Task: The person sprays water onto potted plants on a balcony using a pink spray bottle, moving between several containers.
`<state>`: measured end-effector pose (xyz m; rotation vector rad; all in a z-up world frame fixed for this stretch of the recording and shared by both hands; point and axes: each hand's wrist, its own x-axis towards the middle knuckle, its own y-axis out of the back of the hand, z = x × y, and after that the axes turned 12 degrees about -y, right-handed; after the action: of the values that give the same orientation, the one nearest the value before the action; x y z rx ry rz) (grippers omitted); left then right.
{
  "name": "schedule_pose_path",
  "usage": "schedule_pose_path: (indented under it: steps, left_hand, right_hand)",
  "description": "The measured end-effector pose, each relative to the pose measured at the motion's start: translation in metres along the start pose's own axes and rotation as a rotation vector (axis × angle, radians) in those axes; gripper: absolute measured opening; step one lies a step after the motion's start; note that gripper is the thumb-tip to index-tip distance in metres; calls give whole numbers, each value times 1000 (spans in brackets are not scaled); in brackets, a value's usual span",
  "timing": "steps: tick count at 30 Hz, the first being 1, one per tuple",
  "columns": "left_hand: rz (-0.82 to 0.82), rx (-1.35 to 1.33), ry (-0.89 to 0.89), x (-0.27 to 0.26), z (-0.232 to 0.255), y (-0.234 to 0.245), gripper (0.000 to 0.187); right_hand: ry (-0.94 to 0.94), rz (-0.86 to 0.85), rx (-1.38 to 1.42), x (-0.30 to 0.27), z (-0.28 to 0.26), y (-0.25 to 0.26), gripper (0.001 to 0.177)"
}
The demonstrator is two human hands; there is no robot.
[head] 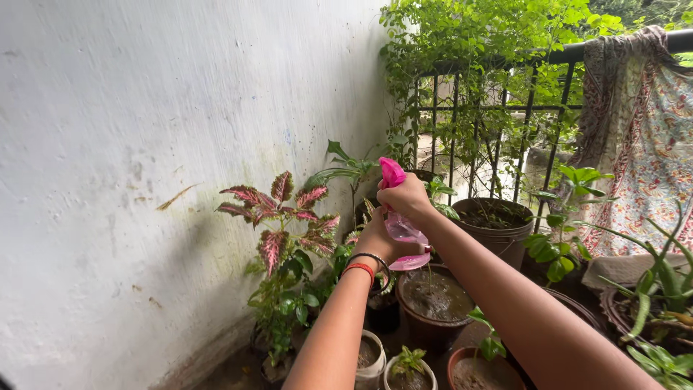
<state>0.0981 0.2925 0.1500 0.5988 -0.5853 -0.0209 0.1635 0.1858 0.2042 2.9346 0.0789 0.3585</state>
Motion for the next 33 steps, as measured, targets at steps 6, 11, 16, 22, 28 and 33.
schedule_pose_path:
  steps: [6,11,16,22,28,33]
  left_hand:
    - [-85,168,-138,32,-33,9,98]
    - [-22,81,-18,49,-59,14,99]
    - [-72,64,13,55,-65,26,83]
    - [-71,52,14,62,-76,21,77]
    - [-81,4,-37,76,-71,23,75]
    - [-104,39,-35,82,-54,35,66]
  right_hand:
    - [47,62,-62,36,9,-19,13]
    - [-2,157,-252,62,13,-31,5]
    - [-28,110,-233,82,18,-41,4]
    - [-86,183,-310,92,22,-45,10]
    - [-74,138,-344,109,17,-33,9]
    - [-12,167,-351,117,4,-28,11]
